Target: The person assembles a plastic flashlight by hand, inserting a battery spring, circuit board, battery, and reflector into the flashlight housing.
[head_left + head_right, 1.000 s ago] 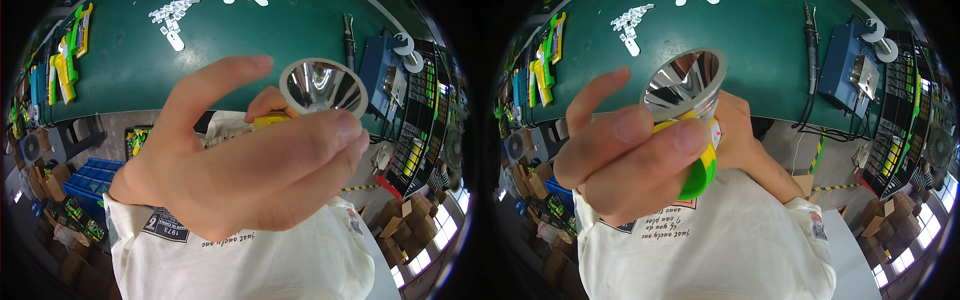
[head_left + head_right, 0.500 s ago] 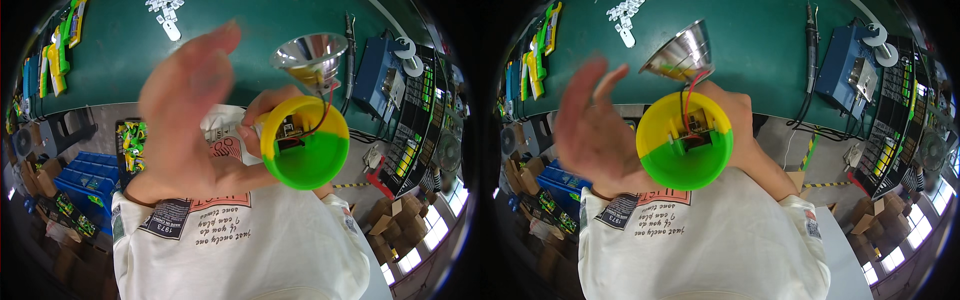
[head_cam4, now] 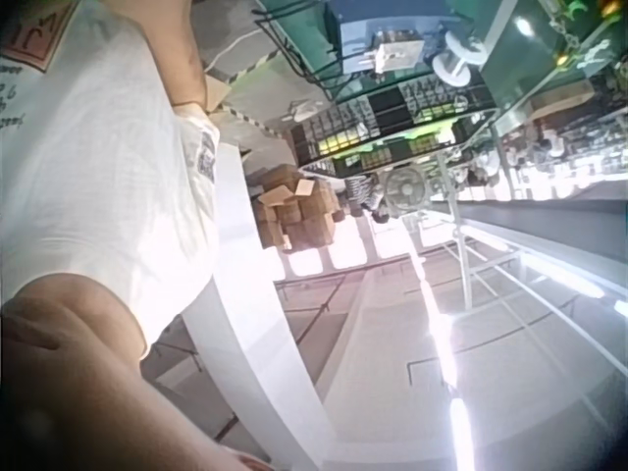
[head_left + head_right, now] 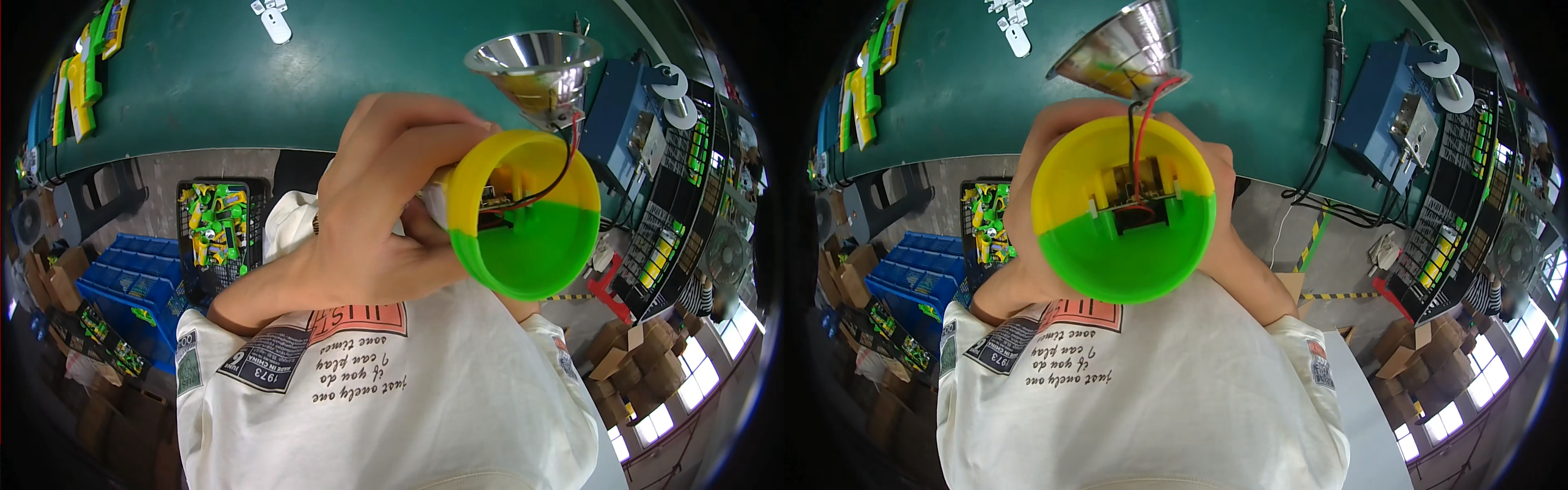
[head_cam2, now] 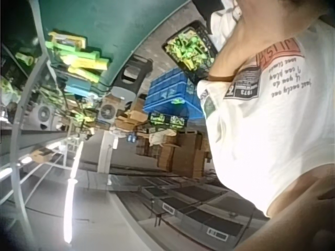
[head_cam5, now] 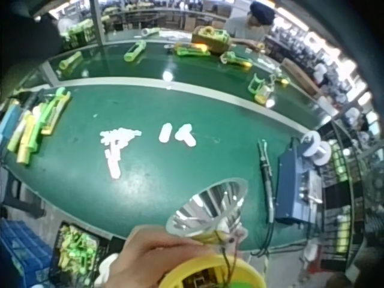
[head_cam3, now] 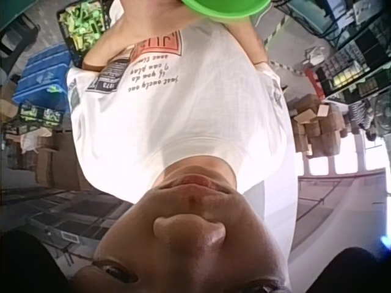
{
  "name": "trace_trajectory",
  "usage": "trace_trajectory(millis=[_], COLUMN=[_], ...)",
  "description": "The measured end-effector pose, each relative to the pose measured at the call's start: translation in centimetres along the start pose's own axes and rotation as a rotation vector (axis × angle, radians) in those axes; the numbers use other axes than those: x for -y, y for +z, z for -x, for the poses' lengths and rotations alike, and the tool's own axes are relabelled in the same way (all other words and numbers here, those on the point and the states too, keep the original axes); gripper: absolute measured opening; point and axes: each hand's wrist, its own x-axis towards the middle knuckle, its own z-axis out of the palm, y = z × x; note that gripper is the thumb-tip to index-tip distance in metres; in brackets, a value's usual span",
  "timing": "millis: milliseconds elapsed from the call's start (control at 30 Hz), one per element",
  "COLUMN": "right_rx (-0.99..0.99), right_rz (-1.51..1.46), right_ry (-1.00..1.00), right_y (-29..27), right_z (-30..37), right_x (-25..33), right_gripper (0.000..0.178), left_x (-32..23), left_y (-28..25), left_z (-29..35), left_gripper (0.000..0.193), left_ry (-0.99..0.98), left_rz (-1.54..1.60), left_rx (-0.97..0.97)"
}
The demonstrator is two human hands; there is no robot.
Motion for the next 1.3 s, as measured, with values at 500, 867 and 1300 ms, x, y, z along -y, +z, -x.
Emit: trace_trajectory(millis=[500,867,1300], right_rx=[-0.049,0.384,0.168], right_rz=[-0.222,-1.082,-1.075], right_ry=[-0.217,0.885,0.864], right_y=[0.6,-2.0,-0.8], right_z=[0.4,-2.5,-1.4], right_x=[-2.2,3.4,2.2], right_gripper=[0.048,0.031,0.034], left_x=[-0.4,4.0,5.7], left_y=[0.1,-2.1,0.2], left_z=[-1.4,-3.1,-2.0], left_gripper=[0.042,0.039,0.043], left_ry=[0.005,-0.839,-0.894], left_rz=[0.047,0.716,0.805], left_rx=[0.031,0.319,0.211])
